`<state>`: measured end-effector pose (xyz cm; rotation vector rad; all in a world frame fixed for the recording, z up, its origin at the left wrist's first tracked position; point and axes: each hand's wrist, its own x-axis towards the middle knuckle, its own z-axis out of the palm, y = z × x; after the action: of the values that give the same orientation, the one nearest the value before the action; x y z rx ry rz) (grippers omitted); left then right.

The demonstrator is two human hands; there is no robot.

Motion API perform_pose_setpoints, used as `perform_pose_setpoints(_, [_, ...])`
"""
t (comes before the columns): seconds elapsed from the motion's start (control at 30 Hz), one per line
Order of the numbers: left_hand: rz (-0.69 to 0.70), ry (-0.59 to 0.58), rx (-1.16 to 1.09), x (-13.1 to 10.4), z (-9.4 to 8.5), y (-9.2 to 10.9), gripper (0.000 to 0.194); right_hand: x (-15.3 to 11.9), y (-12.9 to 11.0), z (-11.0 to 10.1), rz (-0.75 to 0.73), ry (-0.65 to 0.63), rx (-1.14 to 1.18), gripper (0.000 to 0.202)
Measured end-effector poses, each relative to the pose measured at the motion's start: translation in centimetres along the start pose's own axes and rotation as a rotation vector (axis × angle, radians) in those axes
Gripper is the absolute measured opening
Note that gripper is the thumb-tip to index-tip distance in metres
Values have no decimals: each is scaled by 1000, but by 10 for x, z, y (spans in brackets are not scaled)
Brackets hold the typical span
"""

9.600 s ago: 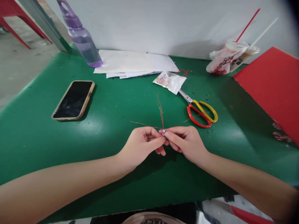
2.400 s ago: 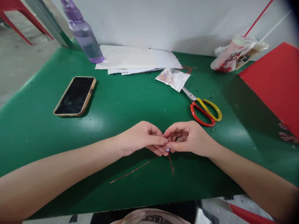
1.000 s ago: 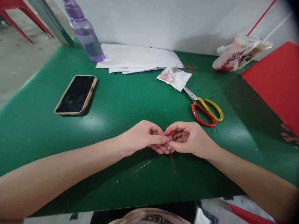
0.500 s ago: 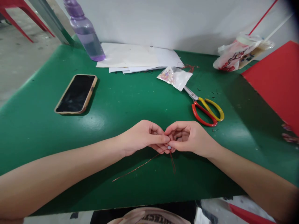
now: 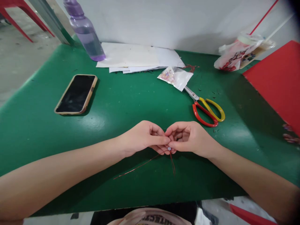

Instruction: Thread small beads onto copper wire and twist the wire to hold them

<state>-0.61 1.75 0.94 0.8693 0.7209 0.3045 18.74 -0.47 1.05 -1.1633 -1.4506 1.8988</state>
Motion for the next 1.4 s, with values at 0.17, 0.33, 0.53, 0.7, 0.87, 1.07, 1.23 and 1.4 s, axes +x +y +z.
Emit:
perform_pose_setpoints(0.17, [-6, 14, 13, 0, 0, -1, 13, 0, 0, 1, 8, -2, -2, 26])
perform_pose_setpoints(0.33, [-10, 11, 12, -1, 1, -1, 14, 0, 0, 1, 13, -4, -6, 26])
perform_pose_setpoints(0.53, [-50, 27, 19, -1, 4, 4, 14, -1, -1, 3, 11, 24, -77, 25])
perform_pose_setpoints(0.7, [-55, 42, 31, -2, 6, 4, 13, -1, -6, 4, 32, 23, -100, 24])
perform_pose_setpoints(0.87, [-61, 54, 34, -1, 7, 4, 12, -1, -8, 5, 48, 27, -125, 23])
perform_pose_setpoints(1.07, [-56, 55, 47, 0, 6, 2, 14, -1, -2, 4, 0, 23, -164, 24])
perform_pose_setpoints(1.23, [-56, 74, 68, -1, 7, 3, 16, 0, -2, 5, -21, 27, -205, 24])
perform_pose_setpoints(1.4, [-51, 99, 80, -1, 8, 3, 19, 0, -2, 7, -49, 36, -239, 24])
